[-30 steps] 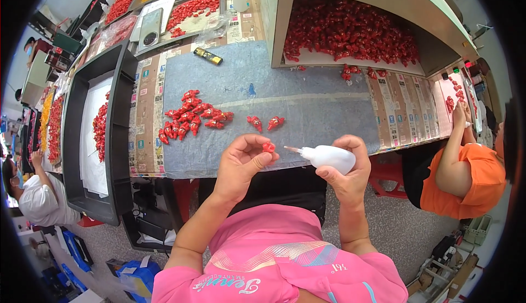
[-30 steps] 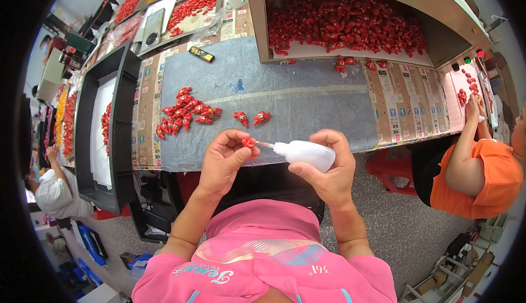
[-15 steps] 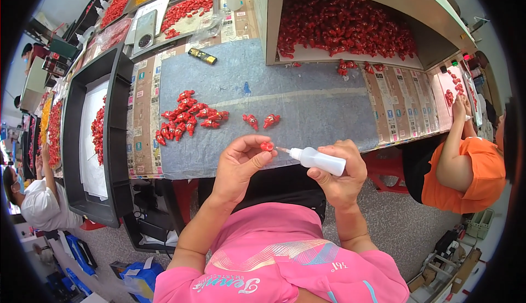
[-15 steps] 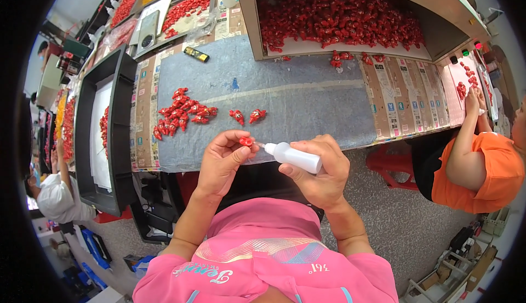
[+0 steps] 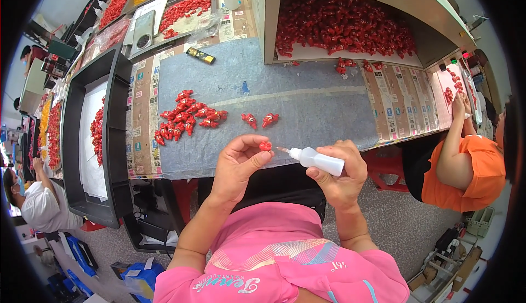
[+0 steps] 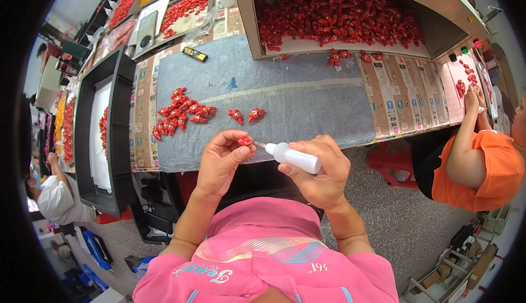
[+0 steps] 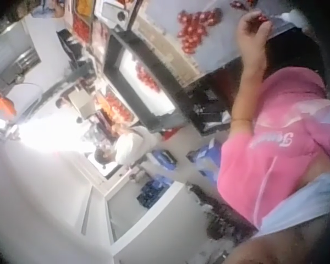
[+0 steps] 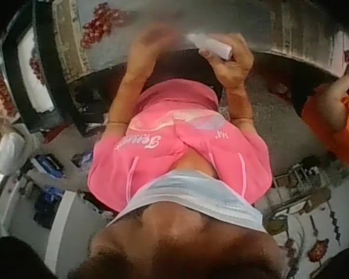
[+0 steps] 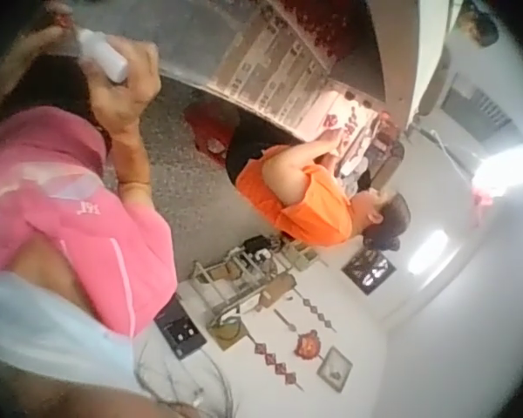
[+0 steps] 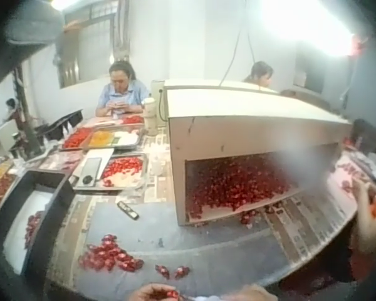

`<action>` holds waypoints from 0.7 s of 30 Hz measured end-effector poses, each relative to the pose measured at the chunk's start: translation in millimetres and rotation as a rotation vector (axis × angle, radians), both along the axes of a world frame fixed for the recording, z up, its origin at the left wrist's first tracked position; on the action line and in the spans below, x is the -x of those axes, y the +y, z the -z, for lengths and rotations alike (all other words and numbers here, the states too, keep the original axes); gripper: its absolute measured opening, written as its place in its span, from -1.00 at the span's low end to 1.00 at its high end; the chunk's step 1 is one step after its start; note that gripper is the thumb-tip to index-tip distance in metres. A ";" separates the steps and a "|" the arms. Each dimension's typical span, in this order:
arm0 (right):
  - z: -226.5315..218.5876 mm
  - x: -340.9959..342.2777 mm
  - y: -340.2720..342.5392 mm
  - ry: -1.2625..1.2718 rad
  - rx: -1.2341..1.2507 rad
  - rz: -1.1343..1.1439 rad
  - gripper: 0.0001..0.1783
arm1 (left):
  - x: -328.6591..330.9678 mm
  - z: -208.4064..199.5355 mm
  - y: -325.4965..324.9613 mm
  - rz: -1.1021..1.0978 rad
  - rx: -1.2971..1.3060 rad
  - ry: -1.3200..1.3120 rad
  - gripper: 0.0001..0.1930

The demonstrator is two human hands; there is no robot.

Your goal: The person retrieves figurine parts from a dispenser opening onto the table, applies glue to the parts using a squeeze bottle, and attaches small pieces to the figurines by hand.

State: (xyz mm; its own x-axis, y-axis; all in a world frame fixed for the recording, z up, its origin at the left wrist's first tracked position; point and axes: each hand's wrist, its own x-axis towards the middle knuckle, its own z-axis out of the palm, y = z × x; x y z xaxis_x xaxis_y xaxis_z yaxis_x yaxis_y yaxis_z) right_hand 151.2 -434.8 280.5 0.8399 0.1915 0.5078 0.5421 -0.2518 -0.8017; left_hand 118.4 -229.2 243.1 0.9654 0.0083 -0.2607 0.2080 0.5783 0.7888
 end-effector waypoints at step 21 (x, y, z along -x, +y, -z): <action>-5.9 3.7 -1.5 -0.042 0.047 -0.031 -0.60 | 0.0 5.2 0.2 0.011 -0.046 -0.034 -0.75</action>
